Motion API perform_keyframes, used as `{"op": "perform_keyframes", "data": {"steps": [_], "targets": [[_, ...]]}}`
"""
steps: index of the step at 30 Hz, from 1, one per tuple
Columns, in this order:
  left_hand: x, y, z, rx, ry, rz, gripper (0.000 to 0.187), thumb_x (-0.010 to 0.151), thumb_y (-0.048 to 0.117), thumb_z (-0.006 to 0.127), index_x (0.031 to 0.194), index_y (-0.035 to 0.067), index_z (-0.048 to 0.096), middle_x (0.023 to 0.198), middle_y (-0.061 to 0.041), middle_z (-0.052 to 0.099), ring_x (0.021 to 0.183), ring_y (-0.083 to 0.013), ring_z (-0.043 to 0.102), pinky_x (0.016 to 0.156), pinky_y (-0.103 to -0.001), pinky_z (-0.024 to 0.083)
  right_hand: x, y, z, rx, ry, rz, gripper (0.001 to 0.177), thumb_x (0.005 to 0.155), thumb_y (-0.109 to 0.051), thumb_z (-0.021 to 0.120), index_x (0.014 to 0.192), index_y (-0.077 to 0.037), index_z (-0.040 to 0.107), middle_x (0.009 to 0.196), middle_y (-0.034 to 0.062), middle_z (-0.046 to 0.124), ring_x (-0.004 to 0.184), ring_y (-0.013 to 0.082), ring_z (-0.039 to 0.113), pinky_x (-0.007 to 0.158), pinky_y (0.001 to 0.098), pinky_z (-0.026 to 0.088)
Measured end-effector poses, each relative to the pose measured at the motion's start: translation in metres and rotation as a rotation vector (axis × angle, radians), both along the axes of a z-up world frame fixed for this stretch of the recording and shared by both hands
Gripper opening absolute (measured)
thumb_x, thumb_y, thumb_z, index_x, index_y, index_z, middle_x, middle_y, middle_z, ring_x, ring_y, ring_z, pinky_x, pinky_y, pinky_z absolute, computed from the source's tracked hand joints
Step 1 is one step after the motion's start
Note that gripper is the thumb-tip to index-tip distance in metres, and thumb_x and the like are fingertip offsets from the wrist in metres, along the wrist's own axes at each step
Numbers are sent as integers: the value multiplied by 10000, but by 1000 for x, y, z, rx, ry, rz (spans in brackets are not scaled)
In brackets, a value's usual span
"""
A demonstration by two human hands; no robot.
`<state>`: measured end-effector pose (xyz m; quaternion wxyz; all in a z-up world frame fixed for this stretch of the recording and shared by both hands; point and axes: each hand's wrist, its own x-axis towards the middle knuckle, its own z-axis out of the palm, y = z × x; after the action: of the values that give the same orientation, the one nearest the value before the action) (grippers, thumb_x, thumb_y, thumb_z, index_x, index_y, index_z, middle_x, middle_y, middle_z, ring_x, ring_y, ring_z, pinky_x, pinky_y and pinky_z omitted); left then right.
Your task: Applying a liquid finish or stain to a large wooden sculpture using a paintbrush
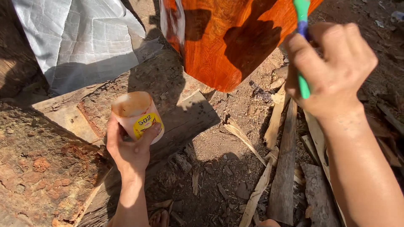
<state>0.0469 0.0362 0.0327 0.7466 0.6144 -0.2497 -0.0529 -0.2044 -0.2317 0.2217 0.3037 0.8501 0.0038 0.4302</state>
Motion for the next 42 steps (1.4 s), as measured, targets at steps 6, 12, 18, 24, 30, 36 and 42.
{"op": "perform_keyframes", "data": {"steps": [6,12,18,24,30,36,42], "targets": [[-4,2,0,43,-17,15,765,748,164,939,1403,37,566,1139,-195,648,1087,-260,624,1015,-454,506,22,30,-171,-81,297,-275,107,1011,-200,620,943,-198,703,868,67,664,781,195,669,699,302,569],[-10,0,-4,68,-54,-1,756,720,158,963,1378,64,603,1137,-172,659,1073,-229,641,1003,-417,511,13,29,-221,426,495,-191,67,860,-93,738,899,-129,779,808,99,757,732,208,697,685,330,602],[-10,-8,-13,90,-197,-27,780,740,229,968,1367,-10,570,1186,-218,640,1112,-284,630,1006,-458,491,-28,-15,-124,434,-31,50,129,995,-68,651,962,-75,775,881,122,663,726,271,624,673,356,554],[-29,-7,-2,68,-183,-31,774,712,165,957,1345,-50,566,1147,-287,615,1091,-385,632,1021,-552,466,-5,-4,-167,66,-192,-32,131,1008,-272,758,1067,-163,802,962,125,677,757,264,588,669,371,525],[-42,8,18,117,-92,-20,894,677,183,963,1456,44,546,1192,-242,623,1121,-340,626,1033,-481,493,25,21,-328,218,273,-230,72,953,-201,628,896,-206,673,922,55,630,865,230,628,704,347,547],[-33,17,0,158,-102,-15,911,659,122,970,1466,79,549,1217,-207,645,1189,-307,611,1058,-482,489,63,19,-343,653,26,5,174,962,-123,607,1044,-199,740,978,46,673,887,227,658,675,313,571],[-26,25,-5,137,-95,15,882,659,127,963,1444,83,563,1211,-171,649,1169,-279,619,1087,-465,465,27,25,-322,829,-308,-64,102,976,-60,656,940,-97,744,872,75,696,793,255,669,707,361,581]]}}
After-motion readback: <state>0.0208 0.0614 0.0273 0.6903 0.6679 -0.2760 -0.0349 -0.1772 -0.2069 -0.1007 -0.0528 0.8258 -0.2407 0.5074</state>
